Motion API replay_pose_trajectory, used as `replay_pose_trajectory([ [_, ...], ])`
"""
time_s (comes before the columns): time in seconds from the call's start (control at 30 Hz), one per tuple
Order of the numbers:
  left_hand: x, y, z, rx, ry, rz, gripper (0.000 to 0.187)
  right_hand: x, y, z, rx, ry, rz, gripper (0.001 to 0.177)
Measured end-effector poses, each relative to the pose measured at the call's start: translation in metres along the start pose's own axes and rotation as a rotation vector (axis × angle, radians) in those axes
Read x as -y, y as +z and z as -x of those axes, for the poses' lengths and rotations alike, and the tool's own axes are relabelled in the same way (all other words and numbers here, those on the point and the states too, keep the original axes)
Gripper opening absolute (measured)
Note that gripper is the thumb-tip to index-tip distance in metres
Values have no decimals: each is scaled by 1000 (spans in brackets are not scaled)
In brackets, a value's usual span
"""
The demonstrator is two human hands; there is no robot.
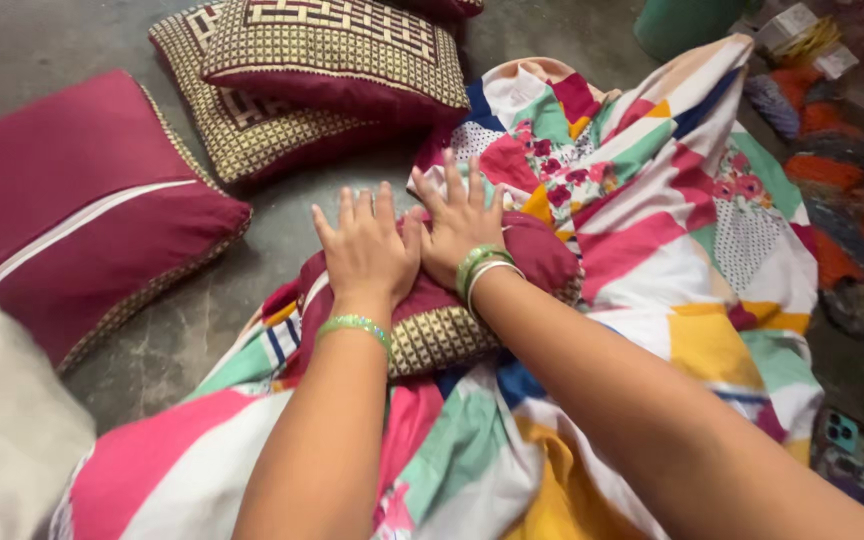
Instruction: The person inserts a pillow insert into a patterned pillow cover, adjusts the fabric, and smooths the surface. They repeat this process with multiple pillows, ensuring the inserts are fully inside and the covers are properly aligned.
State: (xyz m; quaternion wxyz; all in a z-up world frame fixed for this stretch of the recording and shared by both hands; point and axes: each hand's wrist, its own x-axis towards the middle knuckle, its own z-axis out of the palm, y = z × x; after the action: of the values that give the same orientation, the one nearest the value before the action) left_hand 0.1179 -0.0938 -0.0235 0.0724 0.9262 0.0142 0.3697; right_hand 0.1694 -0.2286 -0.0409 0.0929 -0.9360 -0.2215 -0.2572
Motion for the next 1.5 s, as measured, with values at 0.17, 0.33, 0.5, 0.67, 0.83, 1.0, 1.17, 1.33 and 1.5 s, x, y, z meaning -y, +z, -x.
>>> replay_pose_trajectory([
  [0.17,-23,-54,38,376,-91,188,49,8,-57,48,357,0,-151,53],
  [0.33,-49,-130,54,446,-43,218,53,15,-136,83,474,-86,-133,48],
  [0.5,-75,-197,68,553,18,267,54,15,-214,110,608,-136,-169,49],
  [0.67,-85,-191,88,258,123,198,62,16,-212,126,397,-244,-242,63],
  [0.83,-72,-142,93,263,140,86,62,16,-160,128,252,-241,-193,59],
  [1.0,-46,-90,65,372,93,129,46,8,-105,93,181,-184,-255,37],
  [1.17,-22,-43,40,286,60,124,39,3,-60,58,31,-156,-286,19],
  [1.33,-15,-24,30,298,41,135,40,1,-43,51,-2,-112,-288,25],
  [1.5,-24,-48,39,168,-2,65,44,9,-61,60,-16,6,-82,44],
])
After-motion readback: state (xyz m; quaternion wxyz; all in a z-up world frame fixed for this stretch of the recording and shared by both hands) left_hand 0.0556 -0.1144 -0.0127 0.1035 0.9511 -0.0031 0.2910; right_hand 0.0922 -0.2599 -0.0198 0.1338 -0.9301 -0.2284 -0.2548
